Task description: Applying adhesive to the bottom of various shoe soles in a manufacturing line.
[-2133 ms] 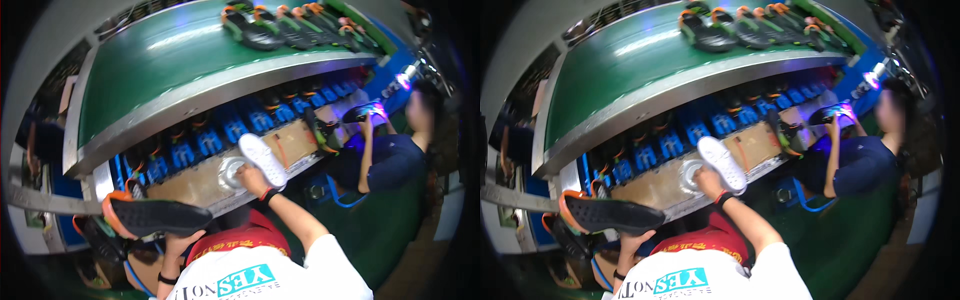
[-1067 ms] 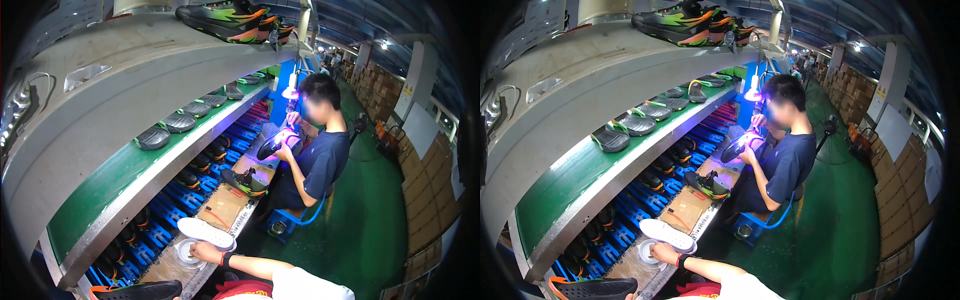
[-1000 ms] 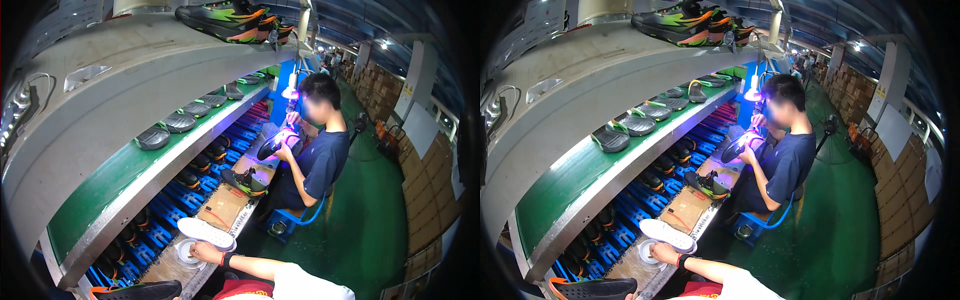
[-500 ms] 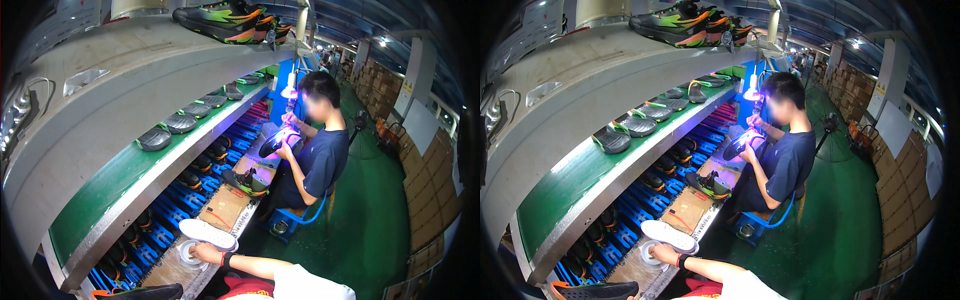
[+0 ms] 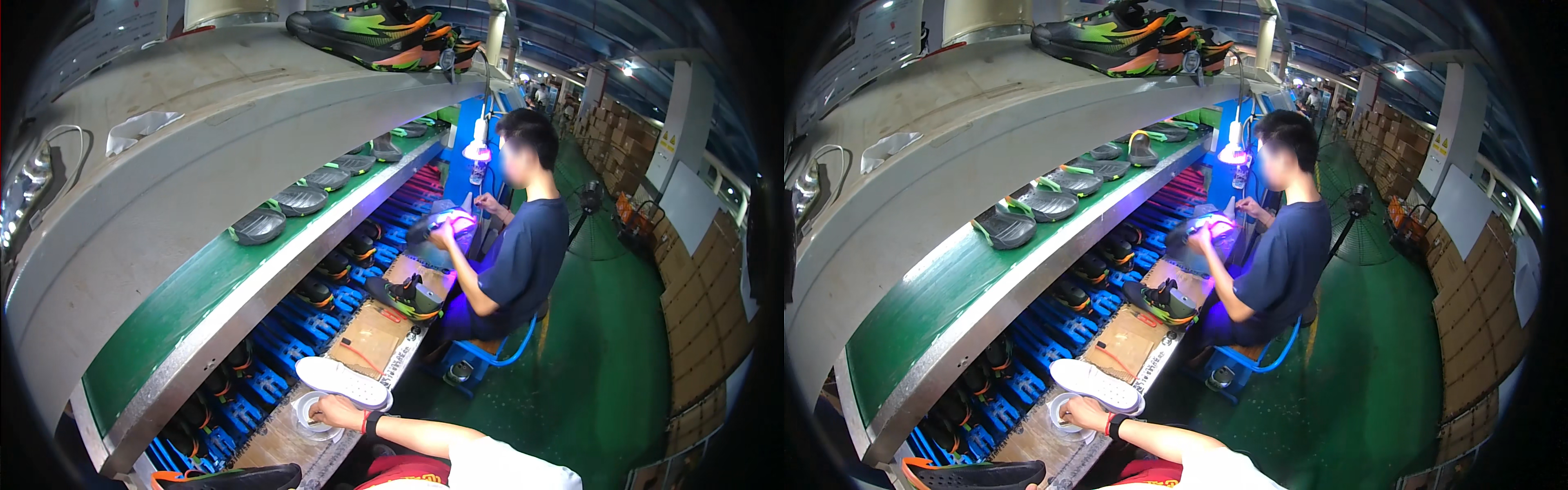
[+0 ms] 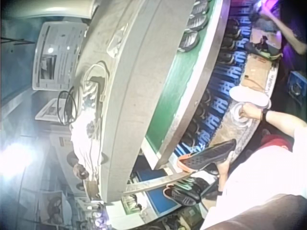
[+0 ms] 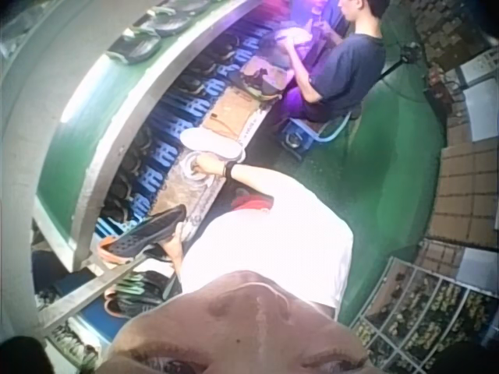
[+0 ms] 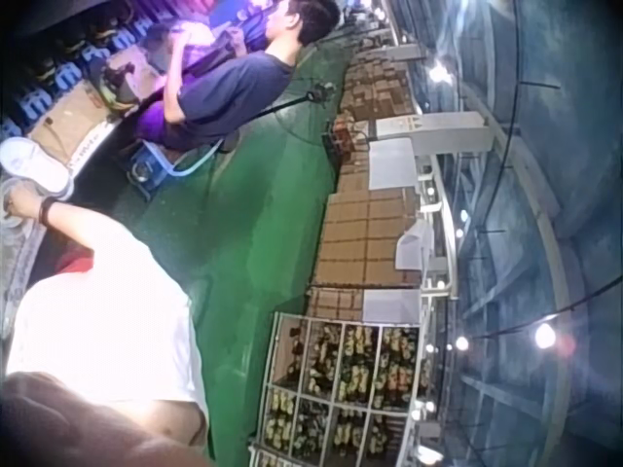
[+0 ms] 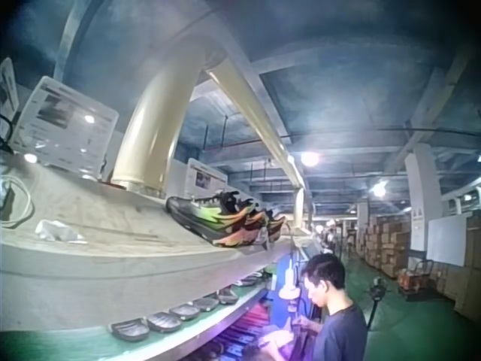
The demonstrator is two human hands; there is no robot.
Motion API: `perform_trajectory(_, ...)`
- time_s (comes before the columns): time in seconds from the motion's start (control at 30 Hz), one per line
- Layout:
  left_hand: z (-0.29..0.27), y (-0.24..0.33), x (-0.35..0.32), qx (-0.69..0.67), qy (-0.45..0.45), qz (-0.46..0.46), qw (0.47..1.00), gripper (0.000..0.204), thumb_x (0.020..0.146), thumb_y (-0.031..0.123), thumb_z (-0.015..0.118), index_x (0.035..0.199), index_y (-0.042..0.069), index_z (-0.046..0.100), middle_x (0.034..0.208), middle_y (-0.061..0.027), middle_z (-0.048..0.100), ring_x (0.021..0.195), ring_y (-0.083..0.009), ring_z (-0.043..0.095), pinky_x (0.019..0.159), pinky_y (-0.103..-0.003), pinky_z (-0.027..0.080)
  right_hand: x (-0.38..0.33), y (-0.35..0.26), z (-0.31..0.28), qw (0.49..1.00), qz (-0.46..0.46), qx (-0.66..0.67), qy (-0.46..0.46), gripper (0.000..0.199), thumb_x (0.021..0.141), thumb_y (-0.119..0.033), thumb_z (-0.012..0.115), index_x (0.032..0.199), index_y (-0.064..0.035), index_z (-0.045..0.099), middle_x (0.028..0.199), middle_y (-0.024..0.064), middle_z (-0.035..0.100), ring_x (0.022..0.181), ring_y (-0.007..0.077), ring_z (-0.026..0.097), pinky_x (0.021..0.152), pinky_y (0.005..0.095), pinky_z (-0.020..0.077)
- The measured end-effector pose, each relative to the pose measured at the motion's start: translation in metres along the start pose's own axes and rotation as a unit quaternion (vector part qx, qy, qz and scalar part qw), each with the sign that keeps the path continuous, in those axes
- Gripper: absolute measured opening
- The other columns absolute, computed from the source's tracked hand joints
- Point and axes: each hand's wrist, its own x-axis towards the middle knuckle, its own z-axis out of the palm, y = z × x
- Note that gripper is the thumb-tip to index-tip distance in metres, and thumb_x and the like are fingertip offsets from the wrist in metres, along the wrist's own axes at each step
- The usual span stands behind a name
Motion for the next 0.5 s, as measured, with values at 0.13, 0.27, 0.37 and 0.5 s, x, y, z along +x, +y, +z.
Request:
perform_trajectory(0.13,0.0017,0.0083,-0.0009,0.003,0.003,-0.018,1.0,0.063,0.069,-0.005,0.08,0.124,-0.008,0.049,0.117,-0.0159,0.059,0.101,-0.0218,0.059,0.089,-0.032,0.049,-0.0015,0.001,0.0027,1.0,0.002,-0.002,-0.001,0.016,0.078,-0.017,0.063,0.091,-0.0112,0.071,0.082,0.014,0.069,0.076,0.0321,0.066,0.069,0.042,0.052)
perform_trajectory(0.27,0.0029,0.0099,-0.0015,-0.035,0.011,-0.051,0.998,0.066,0.069,-0.005,0.08,0.126,-0.008,0.047,0.12,-0.0162,0.058,0.103,-0.0222,0.058,0.09,-0.032,0.049,-0.003,0.0009,0.0049,1.0,0.01,0.001,0.002,0.017,0.078,-0.017,0.062,0.092,-0.0106,0.071,0.082,0.0156,0.068,0.077,0.0328,0.066,0.07,0.0421,0.0519)
perform_trajectory(0.37,0.0012,0.0055,-0.0041,-0.021,0.002,-0.012,1.0,0.067,0.069,-0.004,0.08,0.126,-0.009,0.046,0.121,-0.0164,0.057,0.104,-0.023,0.058,0.092,-0.033,0.048,-0.0062,-0.0019,0.0037,1.0,0.006,0.001,0.012,0.017,0.078,-0.017,0.062,0.091,-0.0101,0.07,0.082,0.0159,0.068,0.077,0.0335,0.066,0.07,0.0429,0.0516)
perform_trajectory(0.5,0.0015,0.0014,-0.0028,-0.005,0.001,0.001,1.0,0.067,0.069,-0.004,0.08,0.126,-0.009,0.046,0.121,-0.0164,0.057,0.104,-0.0232,0.058,0.093,-0.033,0.047,-0.0056,-0.002,0.0053,0.999,0.03,-0.006,0.016,0.015,0.078,-0.018,0.06,0.087,-0.0079,0.068,0.081,0.0165,0.068,0.077,0.0352,0.065,0.069,0.0457,0.0505)
